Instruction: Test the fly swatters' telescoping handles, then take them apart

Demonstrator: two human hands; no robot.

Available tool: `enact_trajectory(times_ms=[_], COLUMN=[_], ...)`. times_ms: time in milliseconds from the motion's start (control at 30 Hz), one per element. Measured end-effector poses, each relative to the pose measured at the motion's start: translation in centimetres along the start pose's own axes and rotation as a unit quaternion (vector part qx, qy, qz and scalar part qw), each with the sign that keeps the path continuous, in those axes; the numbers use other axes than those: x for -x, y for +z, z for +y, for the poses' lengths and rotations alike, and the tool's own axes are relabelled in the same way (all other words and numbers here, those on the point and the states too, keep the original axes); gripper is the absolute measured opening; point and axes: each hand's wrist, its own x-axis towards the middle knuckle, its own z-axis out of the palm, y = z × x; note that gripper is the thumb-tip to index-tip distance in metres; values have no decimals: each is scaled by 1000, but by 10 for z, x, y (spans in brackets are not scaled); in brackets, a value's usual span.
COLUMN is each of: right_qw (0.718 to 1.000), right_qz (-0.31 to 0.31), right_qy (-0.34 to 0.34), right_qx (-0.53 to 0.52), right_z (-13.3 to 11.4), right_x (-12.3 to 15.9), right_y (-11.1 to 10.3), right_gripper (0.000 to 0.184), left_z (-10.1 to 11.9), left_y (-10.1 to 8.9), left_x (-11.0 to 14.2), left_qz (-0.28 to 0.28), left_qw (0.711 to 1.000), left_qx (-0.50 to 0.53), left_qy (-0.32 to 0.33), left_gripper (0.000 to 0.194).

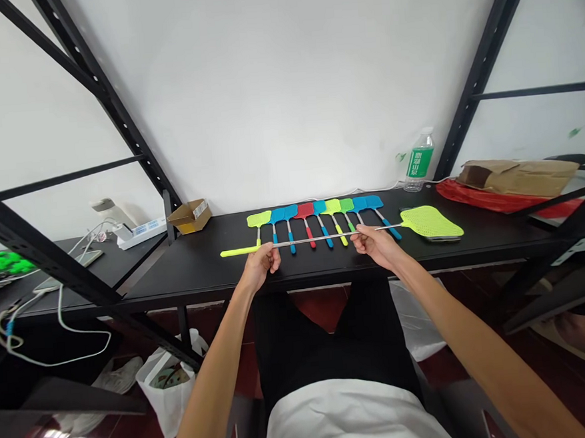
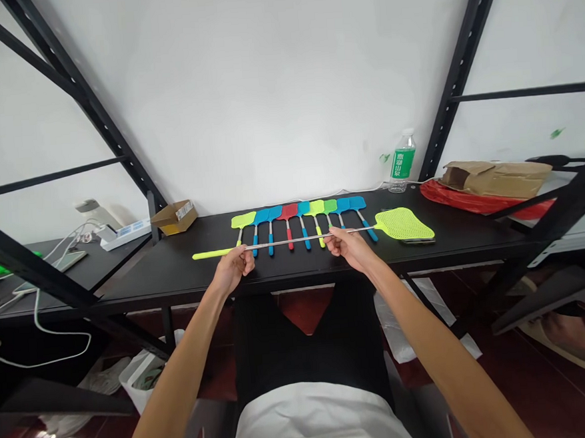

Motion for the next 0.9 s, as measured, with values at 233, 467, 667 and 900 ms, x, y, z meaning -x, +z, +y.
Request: enact_trajectory(times_ms=[233, 467, 667, 900], right_qw=[1000, 999, 1000, 999], right_qz=[-16, -30, -19, -5], right_qy=[-1, -1, -2, 8], right_qx=[15, 18, -18, -33], right_z=[0, -3, -1, -1], right_x=[-1, 1, -1, -2], right_y=[1, 1, 1, 1], right_gripper=[36, 33, 34, 35], left_z=[-3, -5, -9, -7], left_y=[0, -1, -5, -3], left_x=[-3, -4, -6, -5], left_qz=[-3, 11, 26, 23], left_qw=[1000, 1000, 998, 999], left_qx=[-3, 19, 41, 36], left_qy=[4, 22, 33, 33], left_gripper=[50, 39, 31, 31])
